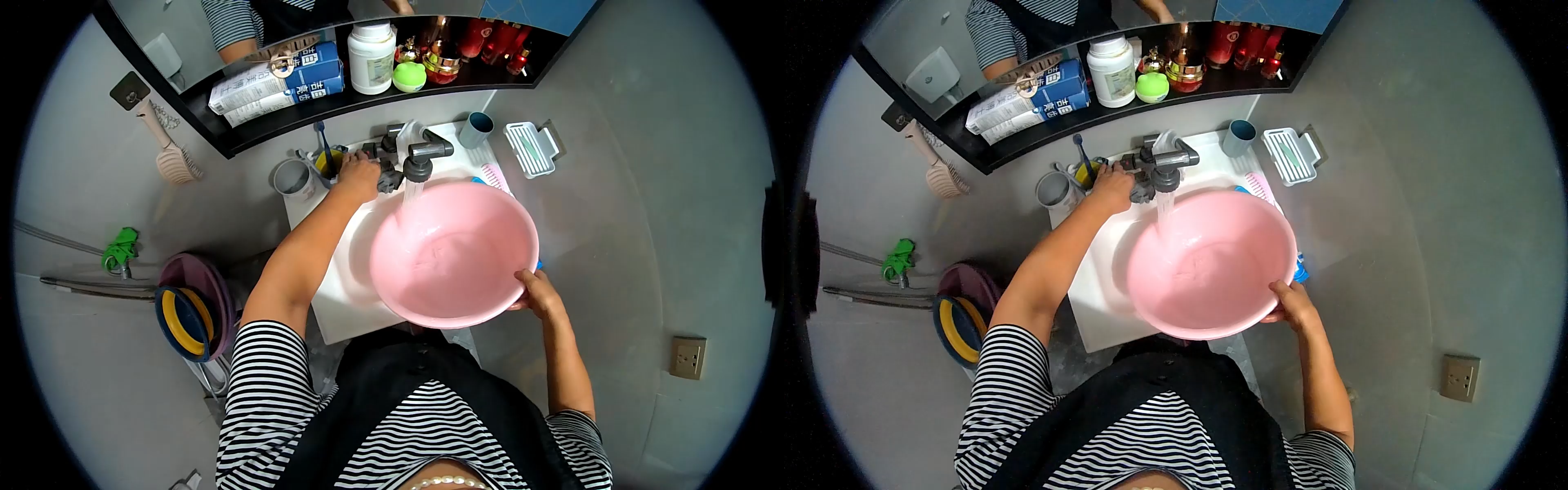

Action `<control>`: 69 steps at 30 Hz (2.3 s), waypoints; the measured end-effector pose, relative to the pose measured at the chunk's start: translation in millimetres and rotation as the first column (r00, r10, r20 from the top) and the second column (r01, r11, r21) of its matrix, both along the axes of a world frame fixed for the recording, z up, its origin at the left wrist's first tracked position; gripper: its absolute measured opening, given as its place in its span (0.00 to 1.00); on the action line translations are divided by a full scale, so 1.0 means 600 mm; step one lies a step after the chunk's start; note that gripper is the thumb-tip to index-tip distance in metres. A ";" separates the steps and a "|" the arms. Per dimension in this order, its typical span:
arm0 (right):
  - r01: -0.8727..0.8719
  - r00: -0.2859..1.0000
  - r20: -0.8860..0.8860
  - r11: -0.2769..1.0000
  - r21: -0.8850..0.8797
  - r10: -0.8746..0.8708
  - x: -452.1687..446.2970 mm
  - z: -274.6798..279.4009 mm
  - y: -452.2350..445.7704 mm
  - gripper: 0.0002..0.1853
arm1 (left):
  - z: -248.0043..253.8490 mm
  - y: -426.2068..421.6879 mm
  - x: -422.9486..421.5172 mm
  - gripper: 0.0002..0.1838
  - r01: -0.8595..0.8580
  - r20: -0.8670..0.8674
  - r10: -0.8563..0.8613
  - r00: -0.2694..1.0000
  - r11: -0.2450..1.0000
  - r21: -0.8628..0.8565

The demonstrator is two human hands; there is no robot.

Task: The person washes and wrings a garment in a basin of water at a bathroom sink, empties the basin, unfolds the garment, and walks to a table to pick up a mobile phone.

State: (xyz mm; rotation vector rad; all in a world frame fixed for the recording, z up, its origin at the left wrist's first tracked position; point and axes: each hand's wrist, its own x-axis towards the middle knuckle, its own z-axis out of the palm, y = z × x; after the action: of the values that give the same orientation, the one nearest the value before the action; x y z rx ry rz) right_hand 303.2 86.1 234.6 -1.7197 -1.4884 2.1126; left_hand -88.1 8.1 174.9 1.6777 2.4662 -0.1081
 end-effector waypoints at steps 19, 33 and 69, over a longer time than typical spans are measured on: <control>0.131 0.968 -0.216 0.991 -0.014 -0.131 0.030 -0.068 0.007 0.25 | 0.028 0.013 -0.001 0.20 0.037 0.119 -0.058 0.991 0.984 0.172; 0.089 0.969 -0.228 0.995 -0.043 -0.097 0.021 -0.096 0.030 0.25 | 0.070 -0.073 0.066 0.22 -0.230 0.508 0.162 0.846 0.971 0.074; -0.458 0.810 0.229 0.338 0.822 0.540 -0.215 -0.419 0.091 0.05 | 0.123 -0.507 0.294 0.11 -0.963 0.906 0.334 -0.261 -0.027 -0.267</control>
State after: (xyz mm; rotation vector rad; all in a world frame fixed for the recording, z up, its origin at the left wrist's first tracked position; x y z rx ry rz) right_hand 174.0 141.0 -16.8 -0.7941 -2.6400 1.0391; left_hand 88.5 -296.2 248.5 -0.5251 2.0244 1.5380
